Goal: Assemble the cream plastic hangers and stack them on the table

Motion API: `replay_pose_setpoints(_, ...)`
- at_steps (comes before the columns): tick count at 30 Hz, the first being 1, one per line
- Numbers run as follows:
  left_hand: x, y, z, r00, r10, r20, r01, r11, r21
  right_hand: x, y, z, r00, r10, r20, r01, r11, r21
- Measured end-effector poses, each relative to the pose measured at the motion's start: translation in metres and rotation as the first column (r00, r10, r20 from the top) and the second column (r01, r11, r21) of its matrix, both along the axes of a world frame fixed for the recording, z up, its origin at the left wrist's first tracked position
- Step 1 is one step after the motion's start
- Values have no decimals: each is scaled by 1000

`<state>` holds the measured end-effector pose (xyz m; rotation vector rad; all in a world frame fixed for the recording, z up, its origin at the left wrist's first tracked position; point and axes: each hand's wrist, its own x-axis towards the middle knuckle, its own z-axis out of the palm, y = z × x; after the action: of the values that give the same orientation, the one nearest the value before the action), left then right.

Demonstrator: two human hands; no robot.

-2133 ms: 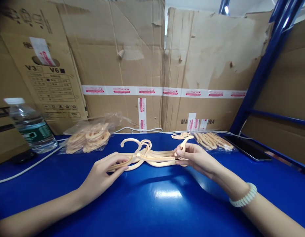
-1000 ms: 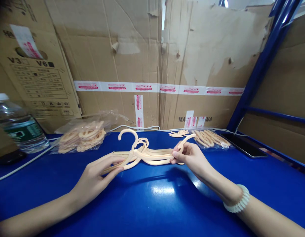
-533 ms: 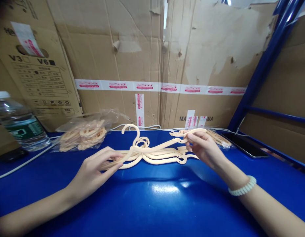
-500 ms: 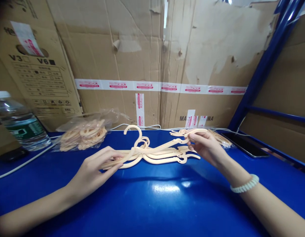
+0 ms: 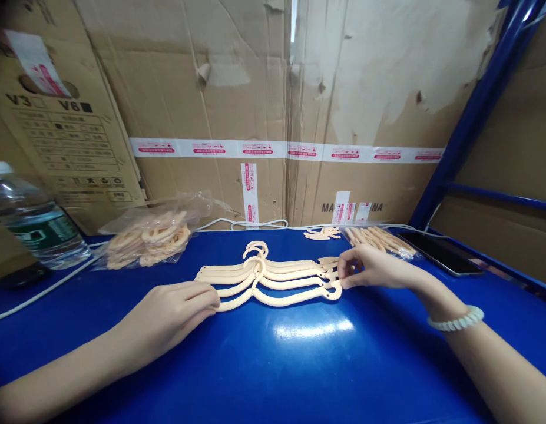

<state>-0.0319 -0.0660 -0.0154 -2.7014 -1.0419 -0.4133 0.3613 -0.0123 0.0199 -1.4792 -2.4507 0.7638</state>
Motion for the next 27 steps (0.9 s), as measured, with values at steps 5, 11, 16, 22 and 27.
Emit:
replay_pose_setpoints(5, -1, 5, -2, 999, 0, -44, 5, 994, 111, 1, 3, -8, 996, -33, 80, 28, 997, 66)
replay_pose_setpoints(11, -3, 16, -12, 996, -92, 6, 86, 954, 288, -1, 5, -8, 993, -71, 92, 56, 987, 154)
replay_pose_setpoints(16, -1, 21, -14, 998, -53, 17, 47, 968, 246, 0, 12, -14, 989, -120, 83, 96, 963, 251)
replay_pose_setpoints(22, -2, 23, -16, 998, 0, 65, -10, 989, 149, 2, 26, -32, 977, -211, -19, 202, 898, 390)
replay_pose_setpoints(27, -3, 22, -17, 994, -14, 110, 0, 992, 128, 5, 26, -37, 976, -209, -54, 212, 880, 424)
